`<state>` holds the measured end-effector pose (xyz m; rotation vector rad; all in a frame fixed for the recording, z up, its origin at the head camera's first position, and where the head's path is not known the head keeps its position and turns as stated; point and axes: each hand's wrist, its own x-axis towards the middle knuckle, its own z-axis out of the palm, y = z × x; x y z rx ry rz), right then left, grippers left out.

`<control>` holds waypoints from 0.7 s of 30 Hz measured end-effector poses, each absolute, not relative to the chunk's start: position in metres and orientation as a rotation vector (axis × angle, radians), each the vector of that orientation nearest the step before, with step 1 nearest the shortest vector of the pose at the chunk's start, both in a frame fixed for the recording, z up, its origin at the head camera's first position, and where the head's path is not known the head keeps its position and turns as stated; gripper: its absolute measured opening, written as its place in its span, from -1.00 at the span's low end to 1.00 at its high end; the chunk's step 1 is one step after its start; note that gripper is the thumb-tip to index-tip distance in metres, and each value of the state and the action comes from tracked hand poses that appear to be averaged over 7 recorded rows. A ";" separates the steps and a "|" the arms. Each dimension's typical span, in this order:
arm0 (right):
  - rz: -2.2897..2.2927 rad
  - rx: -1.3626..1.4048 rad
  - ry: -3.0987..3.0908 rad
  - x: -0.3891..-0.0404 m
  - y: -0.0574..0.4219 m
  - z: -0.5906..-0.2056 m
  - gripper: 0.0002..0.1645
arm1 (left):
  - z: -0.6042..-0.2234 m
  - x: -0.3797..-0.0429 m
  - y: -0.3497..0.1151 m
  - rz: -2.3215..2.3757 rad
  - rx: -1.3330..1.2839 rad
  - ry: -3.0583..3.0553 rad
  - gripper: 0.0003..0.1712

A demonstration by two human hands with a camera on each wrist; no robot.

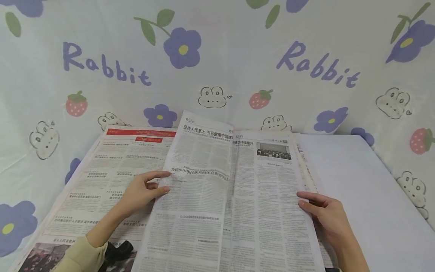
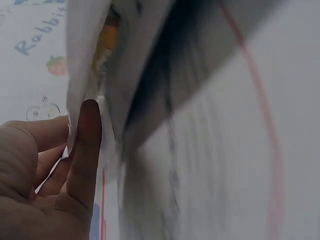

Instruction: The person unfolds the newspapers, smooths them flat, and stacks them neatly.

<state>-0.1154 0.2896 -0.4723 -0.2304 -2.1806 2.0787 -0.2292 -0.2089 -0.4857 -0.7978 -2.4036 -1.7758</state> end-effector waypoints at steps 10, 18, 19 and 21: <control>2.080 -0.262 -2.198 -0.114 0.290 -0.471 -0.66 | -0.499 -0.234 -0.260 -1.658 -0.698 -2.470 -0.45; 1.953 -0.195 -2.339 -0.117 0.301 -0.467 -0.65 | -0.495 -0.232 -0.291 -1.524 -0.620 -2.541 -0.44; 1.913 -0.186 -2.378 -0.119 0.303 -0.466 -0.63 | -0.494 -0.232 -0.295 -1.501 -0.613 -2.549 -0.43; 1.827 -0.163 -2.469 -0.122 0.307 -0.463 -0.57 | -0.492 -0.232 -0.306 -1.487 -0.598 -2.562 -0.42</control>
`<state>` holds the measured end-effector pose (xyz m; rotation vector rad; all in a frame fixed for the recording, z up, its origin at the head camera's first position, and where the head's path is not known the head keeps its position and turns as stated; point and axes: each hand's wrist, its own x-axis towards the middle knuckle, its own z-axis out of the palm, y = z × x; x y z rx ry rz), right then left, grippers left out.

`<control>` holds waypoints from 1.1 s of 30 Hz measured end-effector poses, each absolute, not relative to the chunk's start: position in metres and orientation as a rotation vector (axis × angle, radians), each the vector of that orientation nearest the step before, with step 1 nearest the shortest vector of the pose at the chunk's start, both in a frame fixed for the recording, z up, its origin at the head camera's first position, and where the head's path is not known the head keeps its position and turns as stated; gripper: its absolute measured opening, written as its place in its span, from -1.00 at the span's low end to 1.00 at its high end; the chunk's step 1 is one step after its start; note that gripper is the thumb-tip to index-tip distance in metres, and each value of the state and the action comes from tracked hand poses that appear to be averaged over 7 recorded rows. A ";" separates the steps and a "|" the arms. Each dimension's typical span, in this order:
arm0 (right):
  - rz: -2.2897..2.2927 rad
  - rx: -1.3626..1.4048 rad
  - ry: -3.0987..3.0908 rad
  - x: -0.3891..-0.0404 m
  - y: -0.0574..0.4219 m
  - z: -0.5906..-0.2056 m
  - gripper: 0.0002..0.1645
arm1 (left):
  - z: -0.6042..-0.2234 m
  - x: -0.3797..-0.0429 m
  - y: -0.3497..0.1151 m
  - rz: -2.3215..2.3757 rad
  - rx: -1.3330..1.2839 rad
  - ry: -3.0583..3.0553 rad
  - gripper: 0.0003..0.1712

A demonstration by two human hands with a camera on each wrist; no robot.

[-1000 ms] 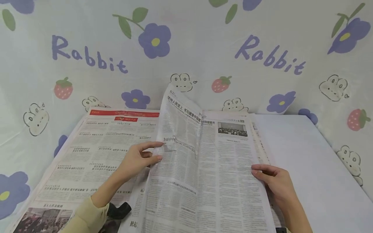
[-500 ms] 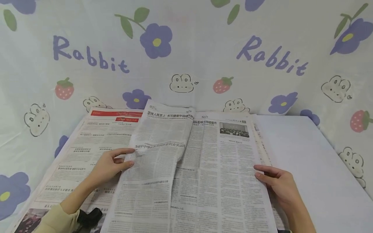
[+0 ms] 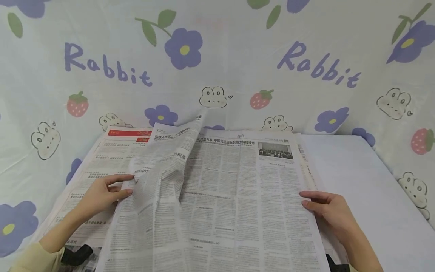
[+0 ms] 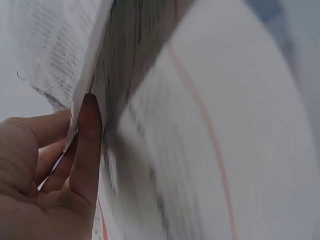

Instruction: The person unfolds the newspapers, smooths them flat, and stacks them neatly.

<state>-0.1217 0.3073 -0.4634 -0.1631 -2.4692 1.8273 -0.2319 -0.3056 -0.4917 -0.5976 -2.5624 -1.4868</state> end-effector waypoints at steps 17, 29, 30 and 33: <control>1.586 0.103 -2.710 -0.148 0.361 -0.445 -0.45 | -0.475 -0.226 -0.389 -1.273 -0.497 -2.672 -0.33; 1.646 0.036 -2.695 -0.156 0.380 -0.447 -0.51 | -0.488 -0.237 -0.425 -1.214 -0.383 -2.694 -0.29; 1.638 0.017 -2.700 -0.156 0.381 -0.447 -0.52 | -0.490 -0.238 -0.428 -1.209 -0.379 -2.699 -0.30; 1.625 -0.051 -2.711 -0.156 0.387 -0.447 -0.56 | -0.496 -0.241 -0.436 -1.221 -0.365 -2.710 -0.34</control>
